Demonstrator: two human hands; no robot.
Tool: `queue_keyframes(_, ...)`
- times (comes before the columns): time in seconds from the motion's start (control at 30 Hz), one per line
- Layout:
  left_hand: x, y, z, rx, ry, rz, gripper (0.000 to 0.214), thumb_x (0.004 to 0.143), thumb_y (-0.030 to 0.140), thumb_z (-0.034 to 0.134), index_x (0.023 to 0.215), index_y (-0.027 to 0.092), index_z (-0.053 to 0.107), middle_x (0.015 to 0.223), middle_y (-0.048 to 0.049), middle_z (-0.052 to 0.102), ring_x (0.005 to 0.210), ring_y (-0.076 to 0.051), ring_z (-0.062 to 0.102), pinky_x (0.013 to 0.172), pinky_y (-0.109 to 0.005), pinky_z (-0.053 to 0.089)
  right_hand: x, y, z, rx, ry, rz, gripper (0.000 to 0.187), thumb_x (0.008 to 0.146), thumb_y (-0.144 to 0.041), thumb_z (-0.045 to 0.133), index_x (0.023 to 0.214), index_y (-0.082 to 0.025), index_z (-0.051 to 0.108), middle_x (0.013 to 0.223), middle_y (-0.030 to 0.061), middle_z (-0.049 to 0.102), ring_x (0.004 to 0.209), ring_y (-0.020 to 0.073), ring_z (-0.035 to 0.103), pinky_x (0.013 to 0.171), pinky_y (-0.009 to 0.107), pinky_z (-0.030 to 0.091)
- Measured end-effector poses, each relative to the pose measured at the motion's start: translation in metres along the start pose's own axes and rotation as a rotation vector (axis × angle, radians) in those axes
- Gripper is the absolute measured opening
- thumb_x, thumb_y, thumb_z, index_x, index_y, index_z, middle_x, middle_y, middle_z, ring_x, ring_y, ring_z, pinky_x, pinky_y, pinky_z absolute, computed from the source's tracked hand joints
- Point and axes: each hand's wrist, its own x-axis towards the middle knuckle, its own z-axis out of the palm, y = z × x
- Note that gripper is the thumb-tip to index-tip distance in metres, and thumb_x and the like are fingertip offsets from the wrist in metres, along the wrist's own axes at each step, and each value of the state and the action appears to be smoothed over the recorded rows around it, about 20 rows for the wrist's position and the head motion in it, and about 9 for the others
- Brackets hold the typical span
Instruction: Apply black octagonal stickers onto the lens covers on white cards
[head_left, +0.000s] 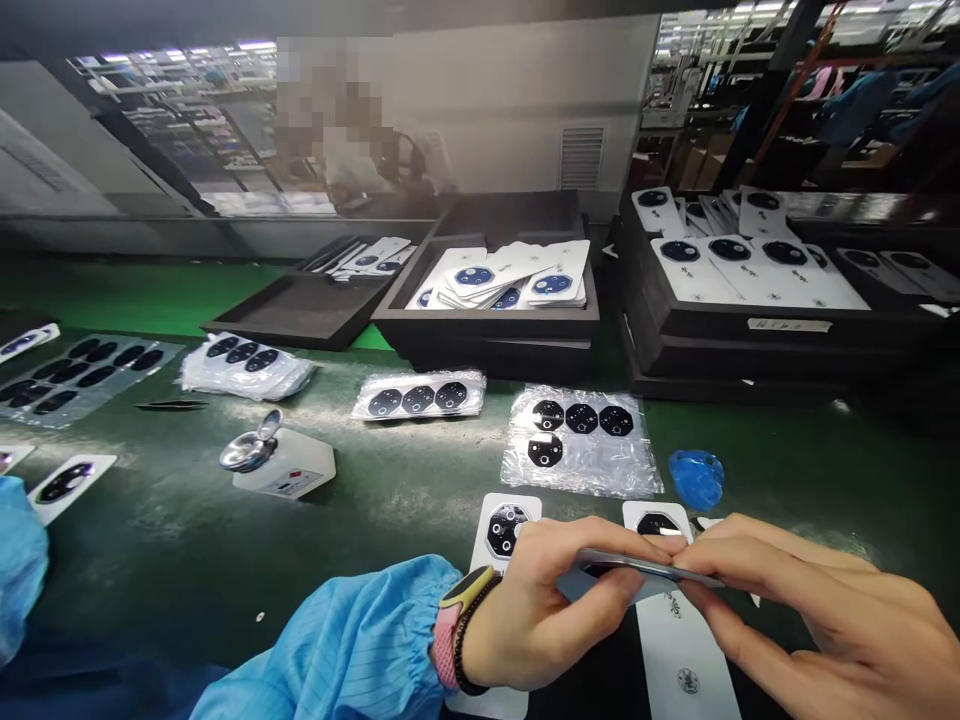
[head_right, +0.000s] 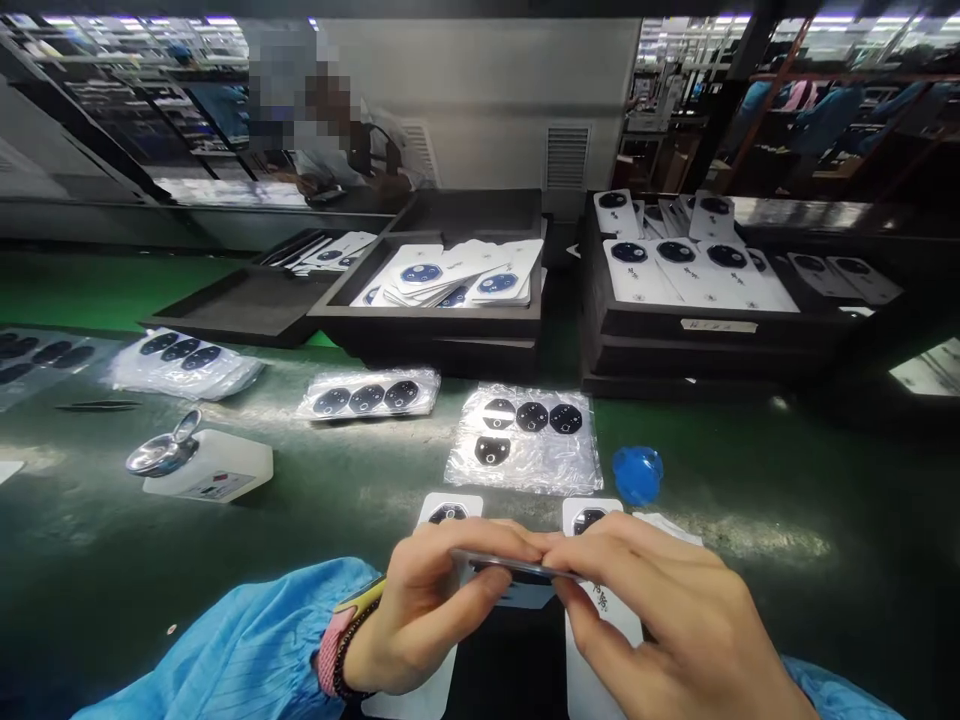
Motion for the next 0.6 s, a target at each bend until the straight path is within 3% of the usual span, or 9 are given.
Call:
queue_keyframes(0.13,0.009,0.007,0.000,0.009,-0.016,0.038,0.023,0.089,0.009,0.051,0.106,0.014,0.066,0.109,-0.0104,0.070,0.095,-0.021,0.069,0.083,-0.029,0.058,0.003,-0.003,-0.008,-0.029,0.028,-0.031,0.037,0.079,-0.014,0.062,0.109,-0.036,0.058,0.081,-0.0066,0.070,0.066,0.0145,0.069,0.057,0.019,0.059)
queue_keyframes(0.43,0.013,0.009,0.000,-0.003,-0.032,0.055,0.023,0.093,0.012,0.049,0.110,0.015,0.065,0.112,-0.0097,0.069,0.101,-0.022,0.067,0.087,-0.030,0.057,0.008,-0.005,-0.011,-0.056,0.065,-0.078,0.029,0.084,-0.016,0.057,0.105,-0.035,0.055,0.079,-0.0075,0.070,0.063,0.0122,0.069,0.055,0.016,0.058)
queue_keyframes(0.6,0.017,0.007,-0.003,-0.099,-0.058,-0.051,0.022,0.094,0.018,0.050,0.110,0.017,0.064,0.114,-0.0094,0.068,0.103,-0.023,0.066,0.089,-0.032,0.056,0.011,-0.001,-0.012,-0.001,0.102,-0.046,0.022,0.081,-0.019,0.061,0.098,-0.033,0.063,0.076,-0.0062,0.072,0.061,0.0140,0.070,0.054,0.017,0.059)
